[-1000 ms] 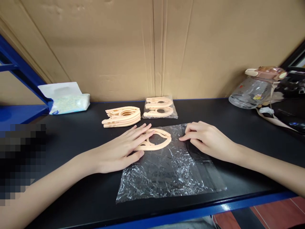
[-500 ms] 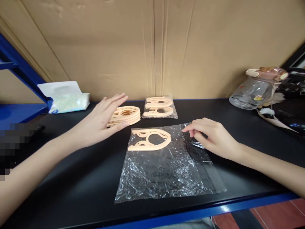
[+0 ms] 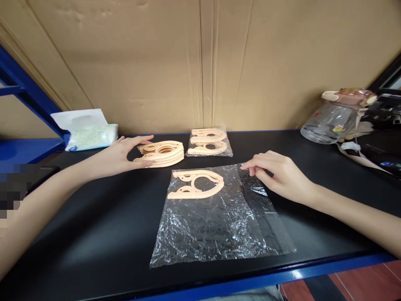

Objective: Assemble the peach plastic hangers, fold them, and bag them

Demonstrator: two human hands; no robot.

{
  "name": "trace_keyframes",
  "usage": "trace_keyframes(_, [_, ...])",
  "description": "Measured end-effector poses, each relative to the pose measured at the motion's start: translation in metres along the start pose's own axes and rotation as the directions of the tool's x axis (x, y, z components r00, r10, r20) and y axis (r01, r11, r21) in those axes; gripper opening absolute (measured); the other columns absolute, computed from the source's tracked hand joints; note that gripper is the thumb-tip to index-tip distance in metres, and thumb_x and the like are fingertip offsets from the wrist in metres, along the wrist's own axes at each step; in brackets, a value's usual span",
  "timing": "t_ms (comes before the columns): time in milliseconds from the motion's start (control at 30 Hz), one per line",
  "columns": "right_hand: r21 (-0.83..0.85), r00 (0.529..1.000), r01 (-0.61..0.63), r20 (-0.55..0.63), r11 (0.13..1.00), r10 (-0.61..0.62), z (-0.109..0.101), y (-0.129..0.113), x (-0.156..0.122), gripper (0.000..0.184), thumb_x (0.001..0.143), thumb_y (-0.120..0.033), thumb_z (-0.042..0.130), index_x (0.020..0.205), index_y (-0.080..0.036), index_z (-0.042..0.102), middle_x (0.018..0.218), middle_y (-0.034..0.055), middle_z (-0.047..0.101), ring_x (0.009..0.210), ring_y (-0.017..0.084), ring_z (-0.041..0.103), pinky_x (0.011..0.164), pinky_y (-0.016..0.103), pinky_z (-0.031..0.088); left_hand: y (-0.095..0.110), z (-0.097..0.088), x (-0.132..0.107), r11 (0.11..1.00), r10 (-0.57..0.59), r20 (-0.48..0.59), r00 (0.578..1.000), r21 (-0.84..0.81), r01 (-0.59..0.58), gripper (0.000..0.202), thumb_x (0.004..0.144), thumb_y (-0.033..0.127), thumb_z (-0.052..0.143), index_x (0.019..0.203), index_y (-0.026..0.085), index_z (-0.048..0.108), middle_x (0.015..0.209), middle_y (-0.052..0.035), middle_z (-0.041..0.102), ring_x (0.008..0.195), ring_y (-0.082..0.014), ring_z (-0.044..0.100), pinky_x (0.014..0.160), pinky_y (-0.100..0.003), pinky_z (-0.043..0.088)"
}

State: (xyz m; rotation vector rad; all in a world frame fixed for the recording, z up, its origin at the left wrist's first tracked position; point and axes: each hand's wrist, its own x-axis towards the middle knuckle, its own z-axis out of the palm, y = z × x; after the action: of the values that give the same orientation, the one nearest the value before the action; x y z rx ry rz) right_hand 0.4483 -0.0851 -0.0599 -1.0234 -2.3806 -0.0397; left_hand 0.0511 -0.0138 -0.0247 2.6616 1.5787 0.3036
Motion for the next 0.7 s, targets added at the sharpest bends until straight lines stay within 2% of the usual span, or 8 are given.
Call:
trace_keyframes(100, [0.007, 1.000, 0.008, -0.008, 1.000, -0.008, 0.000, 0.000, 0.000, 0.026, 0.091, -0.012, 0.039, 0.097, -0.019, 0.064, 0.075, -0.0001, 0.067, 0.068, 0.013, 0.061, 0.071, 0.032, 0.044, 0.002, 0.000, 0.000, 1.000, 0.002, -0.046, 0.999, -0.012, -0.003, 0.084, 0.081, 0.071, 0.048, 0.142, 0.015, 0.036, 0.133, -0.0111, 0.057, 0.118, -0.0313, 0.052, 0.102, -0.051, 0.038])
trace_keyframes(267, [0.021, 1.000, 0.021, -0.015, 1.000, -0.021, 0.000, 0.000, 0.000, 0.024, 0.091, -0.010, 0.042, 0.098, -0.017, 0.064, 0.076, -0.0001, 0.066, 0.070, 0.013, 0.060, 0.072, 0.031, 0.044, 0.017, -0.004, -0.002, 0.999, 0.040, -0.168, 0.985, 0.024, -0.037, 0.073, 0.086, 0.060, 0.053, 0.141, 0.016, 0.036, 0.141, -0.0102, 0.048, 0.118, -0.0280, 0.050, 0.101, -0.044, 0.042])
trace_keyframes(367, [0.026, 0.999, 0.023, -0.028, 0.999, -0.023, 0.000, -0.003, 0.000, 0.024, 0.090, -0.009, 0.043, 0.101, -0.017, 0.063, 0.080, 0.0008, 0.066, 0.073, 0.013, 0.060, 0.072, 0.032, 0.044, 0.033, -0.004, -0.004, 0.993, 0.096, -0.225, 0.970, 0.085, -0.079, 0.069, 0.087, 0.058, 0.052, 0.139, 0.015, 0.037, 0.138, -0.0085, 0.051, 0.117, -0.0273, 0.050, 0.105, -0.047, 0.038])
trace_keyframes(433, [0.031, 0.999, 0.030, -0.041, 0.999, -0.028, 0.000, -0.007, 0.000, 0.025, 0.091, -0.009, 0.042, 0.103, -0.018, 0.062, 0.083, 0.0022, 0.066, 0.076, 0.015, 0.060, 0.072, 0.033, 0.045, 0.045, -0.002, -0.007, 0.989, 0.130, -0.248, 0.960, 0.105, -0.107, 0.064, 0.089, 0.056, 0.050, 0.137, 0.016, 0.039, 0.137, -0.0071, 0.051, 0.120, -0.0263, 0.050, 0.111, -0.050, 0.030])
trace_keyframes(533, [0.027, 0.995, 0.036, -0.095, 0.999, -0.034, -0.001, -0.014, 0.001, 0.024, 0.092, -0.013, 0.044, 0.108, -0.020, 0.060, 0.095, 0.0058, 0.065, 0.086, 0.019, 0.060, 0.076, 0.036, 0.049, 0.064, 0.003, -0.012, 0.983, 0.179, -0.303, 0.936, 0.098, -0.156, 0.062, 0.088, 0.056, 0.053, 0.138, 0.021, 0.038, 0.139, -0.0059, 0.050, 0.129, -0.0256, 0.045, 0.118, -0.049, 0.019])
trace_keyframes(600, [-0.022, 0.987, 0.045, -0.150, 0.999, -0.048, -0.001, -0.019, 0.001, 0.025, 0.092, -0.019, 0.049, 0.115, -0.022, 0.057, 0.108, 0.0086, 0.063, 0.098, 0.022, 0.060, 0.082, 0.041, 0.050, 0.079, 0.007, -0.016, 0.972, 0.236, -0.363, 0.901, 0.109, -0.210, 0.062, 0.088, 0.054, 0.054, 0.139, 0.025, 0.036, 0.137, -0.0050, 0.052, 0.128, -0.0257, 0.047, 0.119, -0.049, 0.020])
trace_keyframes(633, [-0.063, 0.983, 0.054, -0.173, 0.997, -0.065, -0.001, -0.021, 0.001, 0.028, 0.091, -0.024, 0.053, 0.120, -0.023, 0.054, 0.115, 0.0102, 0.061, 0.104, 0.024, 0.058, 0.085, 0.043, 0.050, 0.087, 0.010, -0.019, 0.959, 0.283, -0.397, 0.873, 0.126, -0.254, 0.062, 0.088, 0.054, 0.054, 0.140, 0.028, 0.034, 0.136, -0.0045, 0.053, 0.128, -0.0265, 0.048, 0.118, -0.051, 0.021])
trace_keyframes(700, [-0.153, 0.974, 0.087, -0.194, 0.985, -0.116, -0.002, -0.026, 0.001, 0.043, 0.088, -0.034, 0.060, 0.128, -0.022, 0.048, 0.128, 0.0142, 0.055, 0.113, 0.029, 0.055, 0.089, 0.047, 0.048, 0.105, 0.014, -0.024, 0.941, 0.338, -0.393, 0.855, 0.155, -0.300, 0.064, 0.088, 0.048, 0.056, 0.143, 0.031, 0.029, 0.137, -0.0041, 0.053, 0.129, -0.0275, 0.047, 0.118, -0.052, 0.021])
